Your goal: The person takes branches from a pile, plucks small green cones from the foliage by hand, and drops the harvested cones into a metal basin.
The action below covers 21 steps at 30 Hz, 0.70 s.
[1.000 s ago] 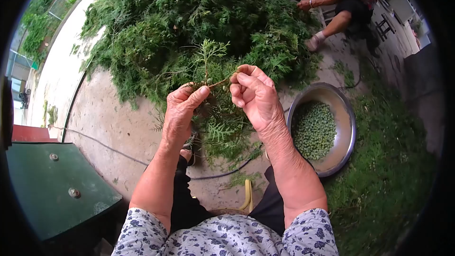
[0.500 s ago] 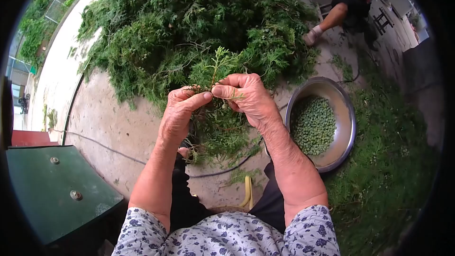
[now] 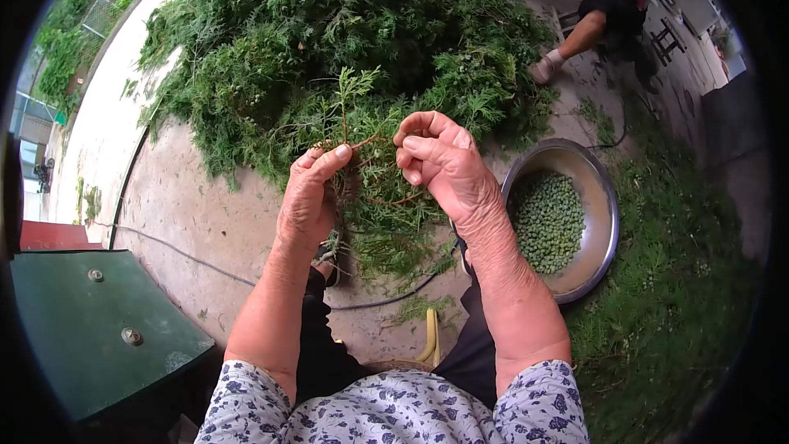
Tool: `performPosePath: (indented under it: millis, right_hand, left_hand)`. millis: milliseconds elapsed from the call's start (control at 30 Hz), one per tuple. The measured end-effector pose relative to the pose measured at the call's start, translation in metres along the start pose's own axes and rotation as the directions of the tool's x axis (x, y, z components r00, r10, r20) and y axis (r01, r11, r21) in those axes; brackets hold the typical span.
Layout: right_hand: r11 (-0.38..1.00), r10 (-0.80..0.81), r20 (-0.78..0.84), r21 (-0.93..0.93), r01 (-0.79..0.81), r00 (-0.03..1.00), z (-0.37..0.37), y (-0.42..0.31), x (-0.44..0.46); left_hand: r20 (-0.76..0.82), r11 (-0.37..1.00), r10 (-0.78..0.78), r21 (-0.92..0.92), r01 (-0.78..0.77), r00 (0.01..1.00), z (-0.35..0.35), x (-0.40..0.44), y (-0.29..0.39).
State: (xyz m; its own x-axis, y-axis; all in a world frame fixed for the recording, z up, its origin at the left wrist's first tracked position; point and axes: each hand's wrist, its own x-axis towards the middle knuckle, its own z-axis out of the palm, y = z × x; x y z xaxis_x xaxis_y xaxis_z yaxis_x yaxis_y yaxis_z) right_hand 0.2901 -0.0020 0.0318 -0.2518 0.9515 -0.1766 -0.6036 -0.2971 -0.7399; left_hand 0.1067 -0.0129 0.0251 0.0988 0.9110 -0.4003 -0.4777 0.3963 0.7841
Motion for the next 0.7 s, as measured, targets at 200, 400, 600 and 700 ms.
performPosePath:
  millis: [200,400,600,700]
  right_hand:
    - [0.899,-0.057,-0.098,-0.437,0.009,0.994,0.014,0.006,-0.008]
    - [0.851,-0.051,-0.137,-0.525,-0.029,0.989,0.016,0.01,-0.006]
    - [0.94,-0.158,-0.25,-0.334,0.068,0.955,0.0,0.005,-0.005]
    - [0.996,-0.087,-0.16,0.002,0.089,0.983,-0.006,-0.003,-0.001]
  left_hand:
    - [-0.05,1.0,0.025,-0.013,-0.026,0.998,0.004,-0.001,0.0]
    - [0.009,1.0,0.021,-0.015,-0.02,1.0,0.007,-0.002,-0.002]
    - [-0.108,0.988,0.094,-0.111,-0.106,0.99,-0.003,0.001,0.003]
    - [-0.14,0.979,0.05,-0.191,-0.076,0.989,-0.004,0.003,0.004]
